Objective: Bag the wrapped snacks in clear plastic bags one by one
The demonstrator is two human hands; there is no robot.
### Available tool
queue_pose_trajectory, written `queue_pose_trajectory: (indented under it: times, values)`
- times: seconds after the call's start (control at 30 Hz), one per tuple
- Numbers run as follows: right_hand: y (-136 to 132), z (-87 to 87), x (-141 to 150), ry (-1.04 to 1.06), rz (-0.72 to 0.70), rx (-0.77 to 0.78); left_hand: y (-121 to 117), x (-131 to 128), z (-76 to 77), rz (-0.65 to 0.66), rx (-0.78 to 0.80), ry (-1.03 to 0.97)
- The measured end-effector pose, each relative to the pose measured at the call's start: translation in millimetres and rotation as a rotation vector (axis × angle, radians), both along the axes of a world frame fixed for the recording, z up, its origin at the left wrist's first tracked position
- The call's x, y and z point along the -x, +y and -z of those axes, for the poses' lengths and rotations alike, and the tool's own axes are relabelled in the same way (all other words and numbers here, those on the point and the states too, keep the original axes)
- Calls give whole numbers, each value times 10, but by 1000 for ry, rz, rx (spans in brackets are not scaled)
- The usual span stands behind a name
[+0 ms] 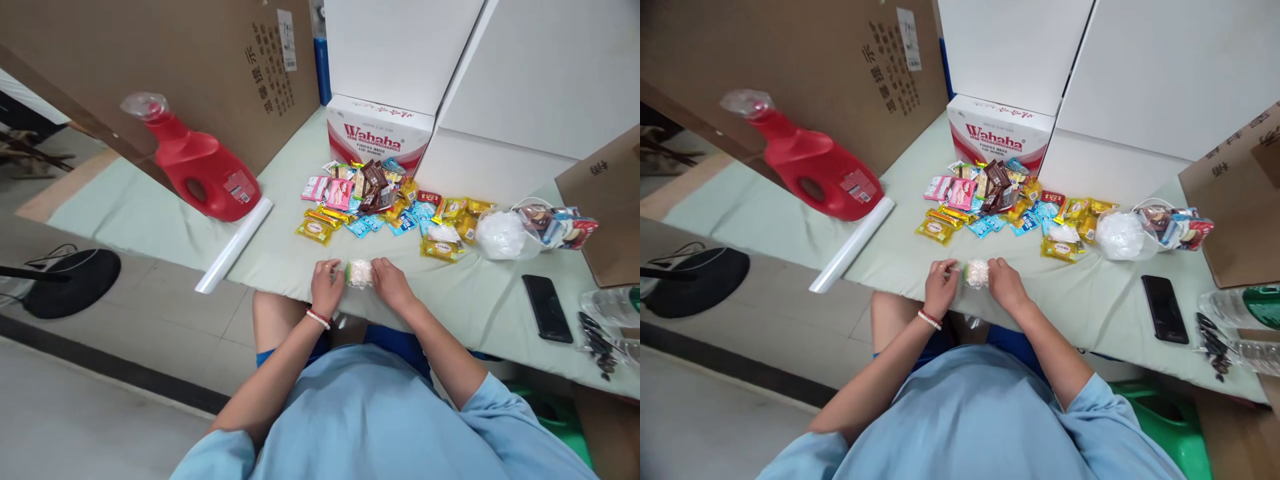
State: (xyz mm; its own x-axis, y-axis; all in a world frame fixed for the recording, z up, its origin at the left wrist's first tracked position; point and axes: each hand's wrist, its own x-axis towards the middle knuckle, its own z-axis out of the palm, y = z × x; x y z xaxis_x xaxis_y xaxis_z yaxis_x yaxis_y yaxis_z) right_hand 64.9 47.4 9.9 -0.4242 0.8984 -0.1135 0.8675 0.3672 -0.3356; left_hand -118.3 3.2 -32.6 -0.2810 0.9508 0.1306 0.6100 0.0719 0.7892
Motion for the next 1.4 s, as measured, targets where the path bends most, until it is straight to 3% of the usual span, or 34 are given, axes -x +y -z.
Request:
queue_pose_trajectory:
  times: [0.13, 0.2, 0.3, 0.4, 0.47, 0.53, 0.6, 0.67, 0.83, 0.97, 1.1, 1.2, 1.27, 1.4]
  values:
    - [-35, 39, -36, 121, 27, -10, 164, -135, 4, 26, 123, 239]
    - [-46, 43, -59, 227, 63, -3, 189, -235, -22, 16, 133, 252]
    - [-95, 38, -146, 506, 174, 125, 125, -350, -99, -18, 25, 165]
    - [-190, 24, -291, 927, 353, 407, -25, -502, -221, 24, -188, 161]
    - [-264, 10, -397, 1201, 437, 580, -127, -654, -305, 161, -309, 223]
    - [-333, 2, -495, 1369, 473, 707, -210, -819, -363, 427, -392, 266]
    - [-388, 15, -575, 1435, 499, 790, -269, -953, -385, 678, -446, 216]
    - [-423, 59, -635, 1470, 531, 817, -307, -1021, -382, 782, -459, 64]
    - [-434, 254, -720, 1505, 499, 730, -287, -953, -402, 645, -293, -226]
    - [-394, 356, -776, 1302, 356, 575, -176, -886, -398, 649, -184, -348]
    - [-361, 350, -824, 1137, 211, 546, -75, -896, -343, 606, -97, -454]
    - [-365, 206, -939, 1003, 263, 429, -20, -838, -356, 589, -78, -422]
    - [-345, 8, -1172, 944, 321, 296, 27, -710, -363, 519, -115, -252]
    - [-5, -548, -2184, 881, 594, -51, 112, -319, -220, 351, -193, 151]
